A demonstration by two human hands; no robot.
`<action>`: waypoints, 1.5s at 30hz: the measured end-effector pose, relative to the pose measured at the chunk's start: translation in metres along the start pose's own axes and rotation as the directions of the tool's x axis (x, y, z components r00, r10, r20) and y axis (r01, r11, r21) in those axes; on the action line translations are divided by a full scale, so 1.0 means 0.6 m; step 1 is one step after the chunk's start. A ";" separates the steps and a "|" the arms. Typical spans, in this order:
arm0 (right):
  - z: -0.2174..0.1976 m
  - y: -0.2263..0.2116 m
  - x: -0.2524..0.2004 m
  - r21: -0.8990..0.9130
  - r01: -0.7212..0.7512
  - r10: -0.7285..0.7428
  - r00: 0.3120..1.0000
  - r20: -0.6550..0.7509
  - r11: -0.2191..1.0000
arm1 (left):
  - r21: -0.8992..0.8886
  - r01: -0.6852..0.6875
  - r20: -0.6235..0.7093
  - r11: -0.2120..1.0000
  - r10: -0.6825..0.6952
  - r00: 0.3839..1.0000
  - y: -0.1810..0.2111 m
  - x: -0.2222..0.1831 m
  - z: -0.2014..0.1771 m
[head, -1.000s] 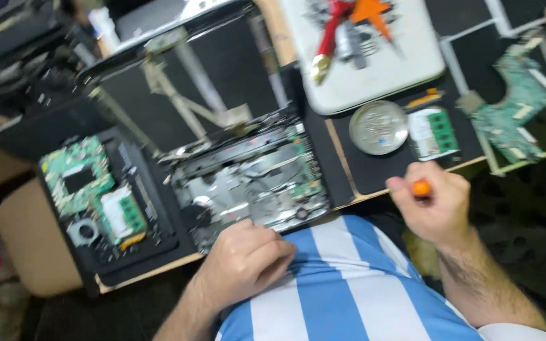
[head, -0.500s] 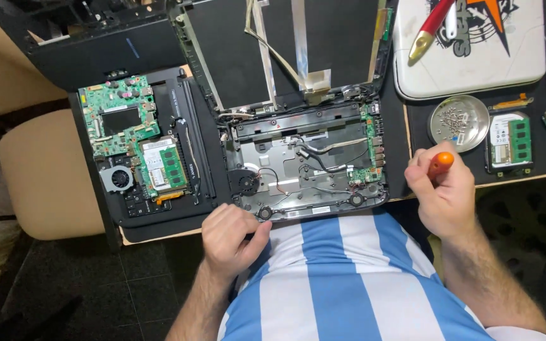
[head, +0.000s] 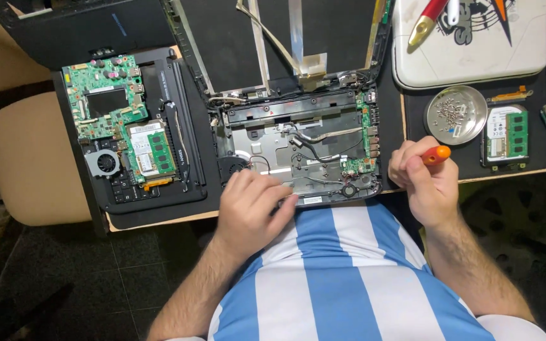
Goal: Disassembling a laptop by removing screws and internal circuit boards using a screwdriver.
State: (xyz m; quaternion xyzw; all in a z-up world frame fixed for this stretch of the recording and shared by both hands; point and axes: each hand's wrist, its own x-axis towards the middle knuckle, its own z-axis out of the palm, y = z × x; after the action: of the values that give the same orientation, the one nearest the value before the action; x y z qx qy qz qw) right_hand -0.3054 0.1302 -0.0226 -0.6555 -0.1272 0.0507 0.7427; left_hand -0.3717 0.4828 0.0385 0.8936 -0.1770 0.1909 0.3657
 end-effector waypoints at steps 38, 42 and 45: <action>0.039 -0.060 0.194 -0.665 0.299 -0.333 0.939 0.080 0.684 | 0.219 -0.126 0.418 0.968 0.024 0.908 0.020 0.086 0.127; 0.038 -0.052 0.195 -0.707 0.305 -0.351 0.932 0.085 0.638 | 0.219 -0.132 0.431 0.967 0.025 0.902 0.025 0.092 0.121; 0.037 -0.049 0.195 -0.762 0.336 -0.394 0.912 0.116 0.553 | 0.233 -0.151 0.422 0.961 0.040 0.906 0.020 0.081 0.133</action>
State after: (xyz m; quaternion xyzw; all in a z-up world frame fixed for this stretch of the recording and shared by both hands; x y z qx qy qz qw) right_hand -0.2009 0.1758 0.0231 -0.8681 -0.2439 -0.1857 0.3904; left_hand -0.3183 0.4090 0.0157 0.9440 -0.2676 0.0372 0.1894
